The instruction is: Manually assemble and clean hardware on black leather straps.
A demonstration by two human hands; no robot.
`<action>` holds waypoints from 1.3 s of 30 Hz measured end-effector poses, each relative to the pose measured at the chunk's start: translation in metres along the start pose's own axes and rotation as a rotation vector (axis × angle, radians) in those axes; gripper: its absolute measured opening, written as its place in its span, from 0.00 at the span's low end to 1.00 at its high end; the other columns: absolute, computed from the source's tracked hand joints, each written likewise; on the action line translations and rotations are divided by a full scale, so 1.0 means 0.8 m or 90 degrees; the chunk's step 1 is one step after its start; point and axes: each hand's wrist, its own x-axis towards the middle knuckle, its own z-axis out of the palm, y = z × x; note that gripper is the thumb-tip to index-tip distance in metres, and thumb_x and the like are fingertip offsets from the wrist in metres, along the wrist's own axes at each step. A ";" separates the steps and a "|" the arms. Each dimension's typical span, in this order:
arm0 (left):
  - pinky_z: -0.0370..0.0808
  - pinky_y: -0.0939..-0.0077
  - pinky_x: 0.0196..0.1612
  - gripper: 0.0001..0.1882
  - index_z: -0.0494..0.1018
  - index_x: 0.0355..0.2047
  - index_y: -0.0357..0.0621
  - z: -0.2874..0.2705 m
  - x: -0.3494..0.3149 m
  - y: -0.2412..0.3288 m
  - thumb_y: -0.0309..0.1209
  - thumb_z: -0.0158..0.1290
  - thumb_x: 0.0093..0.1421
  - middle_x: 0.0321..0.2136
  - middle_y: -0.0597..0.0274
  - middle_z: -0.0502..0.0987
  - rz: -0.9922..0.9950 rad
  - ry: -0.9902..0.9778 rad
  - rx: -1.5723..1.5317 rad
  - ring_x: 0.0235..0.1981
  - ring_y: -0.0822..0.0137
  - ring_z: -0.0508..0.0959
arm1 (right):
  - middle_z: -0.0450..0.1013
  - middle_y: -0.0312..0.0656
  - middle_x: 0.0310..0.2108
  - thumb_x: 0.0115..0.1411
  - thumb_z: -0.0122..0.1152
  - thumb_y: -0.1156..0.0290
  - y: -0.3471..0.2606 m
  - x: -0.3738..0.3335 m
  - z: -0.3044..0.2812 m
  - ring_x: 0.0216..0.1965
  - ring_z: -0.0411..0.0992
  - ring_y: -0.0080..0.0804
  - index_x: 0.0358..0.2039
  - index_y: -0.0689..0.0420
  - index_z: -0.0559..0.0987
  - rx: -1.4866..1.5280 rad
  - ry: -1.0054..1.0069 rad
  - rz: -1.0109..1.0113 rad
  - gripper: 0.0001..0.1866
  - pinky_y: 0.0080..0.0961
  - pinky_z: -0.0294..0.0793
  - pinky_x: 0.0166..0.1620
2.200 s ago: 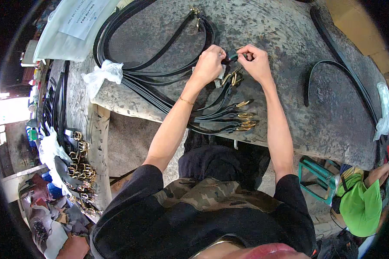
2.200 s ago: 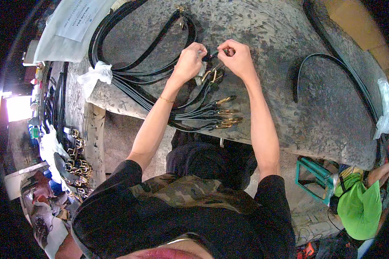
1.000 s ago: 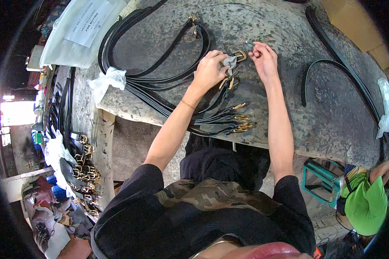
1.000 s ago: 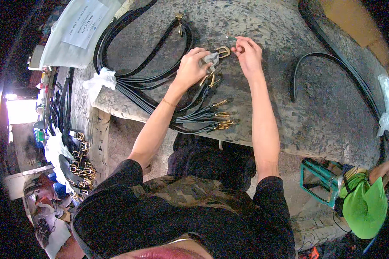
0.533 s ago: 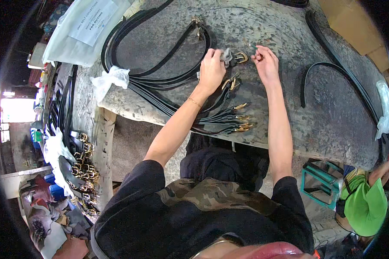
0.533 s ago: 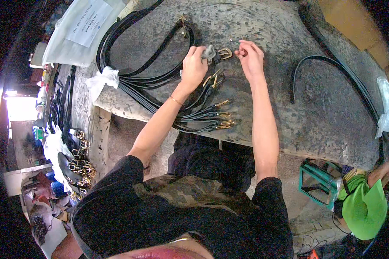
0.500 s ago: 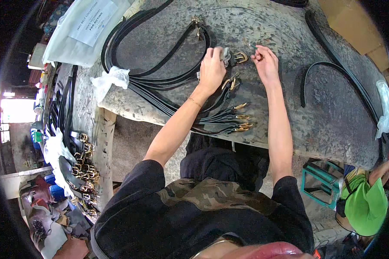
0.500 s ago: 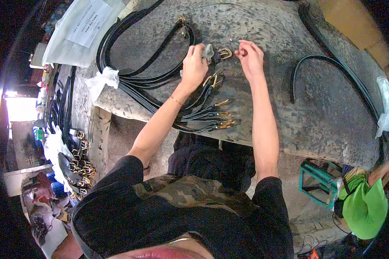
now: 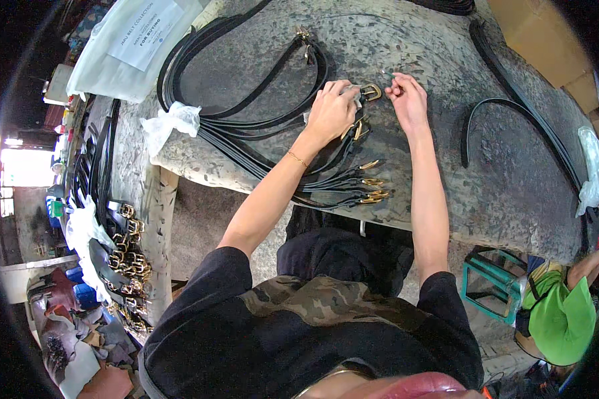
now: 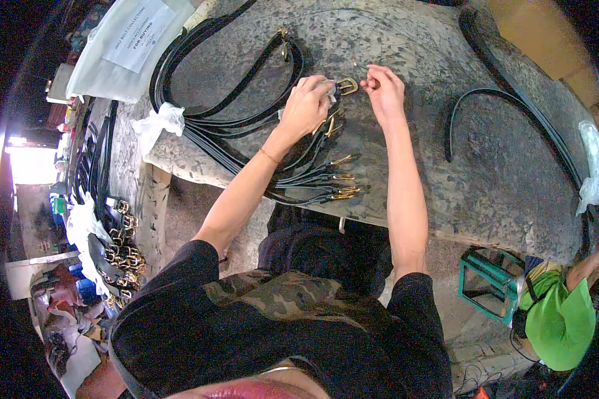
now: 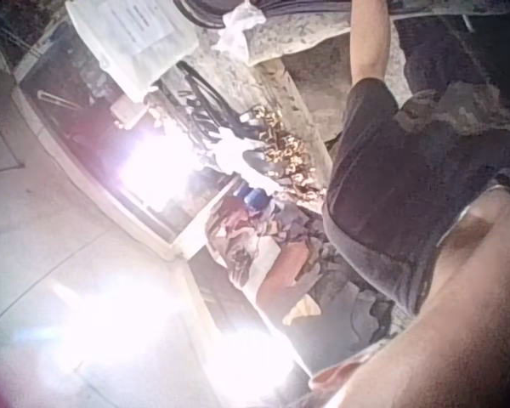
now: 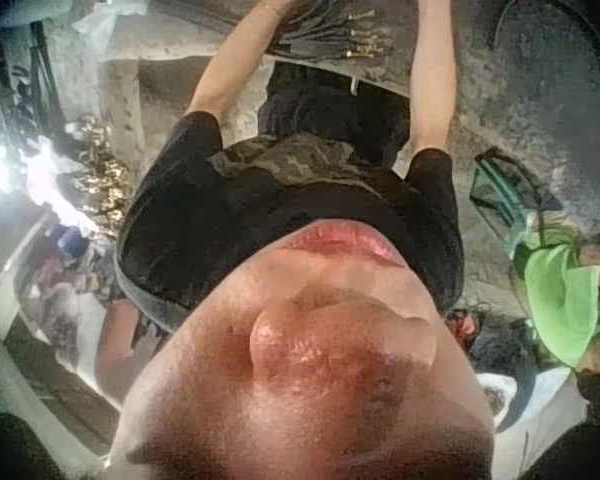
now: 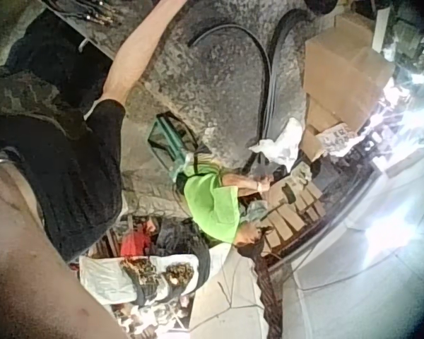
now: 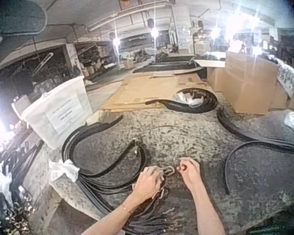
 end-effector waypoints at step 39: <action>0.75 0.62 0.42 0.11 0.79 0.31 0.35 -0.002 -0.003 -0.003 0.29 0.56 0.48 0.32 0.52 0.75 -0.022 0.062 -0.023 0.35 0.52 0.75 | 0.68 0.35 0.26 0.61 0.56 0.77 -0.002 0.001 0.000 0.27 0.66 0.21 0.39 0.66 0.77 0.023 0.005 0.010 0.07 0.29 0.73 0.41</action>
